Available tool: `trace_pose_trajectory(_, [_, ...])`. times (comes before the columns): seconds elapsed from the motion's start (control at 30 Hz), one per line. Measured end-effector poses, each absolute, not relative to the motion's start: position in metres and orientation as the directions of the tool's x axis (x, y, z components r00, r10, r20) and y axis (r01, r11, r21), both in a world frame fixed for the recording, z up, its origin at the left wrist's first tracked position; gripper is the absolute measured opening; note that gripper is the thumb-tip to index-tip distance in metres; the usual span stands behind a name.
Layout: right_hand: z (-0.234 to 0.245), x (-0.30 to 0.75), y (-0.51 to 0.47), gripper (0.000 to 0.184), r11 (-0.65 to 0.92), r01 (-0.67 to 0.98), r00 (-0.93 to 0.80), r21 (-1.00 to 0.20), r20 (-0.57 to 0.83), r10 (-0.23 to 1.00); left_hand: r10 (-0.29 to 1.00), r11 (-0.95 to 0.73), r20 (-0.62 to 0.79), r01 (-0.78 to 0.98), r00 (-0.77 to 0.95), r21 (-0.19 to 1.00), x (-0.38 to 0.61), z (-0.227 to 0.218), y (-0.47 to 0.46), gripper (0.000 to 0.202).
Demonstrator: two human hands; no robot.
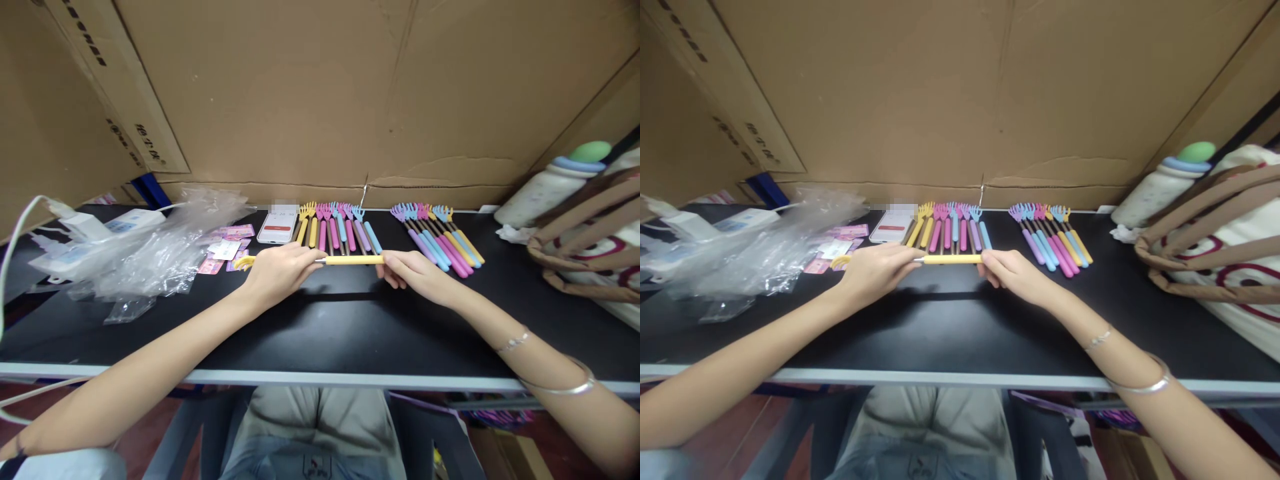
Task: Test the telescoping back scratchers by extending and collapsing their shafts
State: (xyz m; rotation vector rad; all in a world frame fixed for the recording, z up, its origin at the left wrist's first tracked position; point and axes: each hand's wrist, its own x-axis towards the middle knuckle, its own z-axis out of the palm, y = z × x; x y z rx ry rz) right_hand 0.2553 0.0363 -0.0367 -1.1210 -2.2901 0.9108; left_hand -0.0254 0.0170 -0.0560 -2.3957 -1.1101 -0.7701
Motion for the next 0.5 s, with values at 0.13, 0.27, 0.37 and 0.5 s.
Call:
trace_pose_trajectory(0.13, [-0.036, 0.2516, 0.0345, 0.034, 0.5, 0.522, -0.551, -0.691, 0.174, 0.816, 0.623, -0.602, 0.598, 0.797, 0.505, -0.045, -0.0235, -0.0545, 0.0157, 0.026])
trace_pose_trajectory(0.27, [-0.0335, 0.2495, 0.0325, 0.032, 0.516, 0.505, -0.529, -0.692, 0.225, 0.818, 0.653, -0.593, 0.575, 0.805, 0.493, -0.017, -0.0229, -0.0526, 0.0146, 0.024])
trace_pose_trajectory(0.37, [-0.0306, 0.249, 0.0313, 0.035, 0.529, 0.468, -0.522, -0.708, 0.262, 0.812, 0.692, -0.587, 0.52, 0.809, 0.5, 0.004, -0.0229, -0.0505, 0.0142, 0.025])
trace_pose_trajectory(0.5, [-0.0274, 0.2511, 0.0318, 0.037, 0.511, 0.433, -0.437, -0.742, 0.323, 0.839, 0.739, -0.571, 0.436, 0.821, 0.513, 0.001, -0.0267, -0.0464, 0.0153, 0.024])
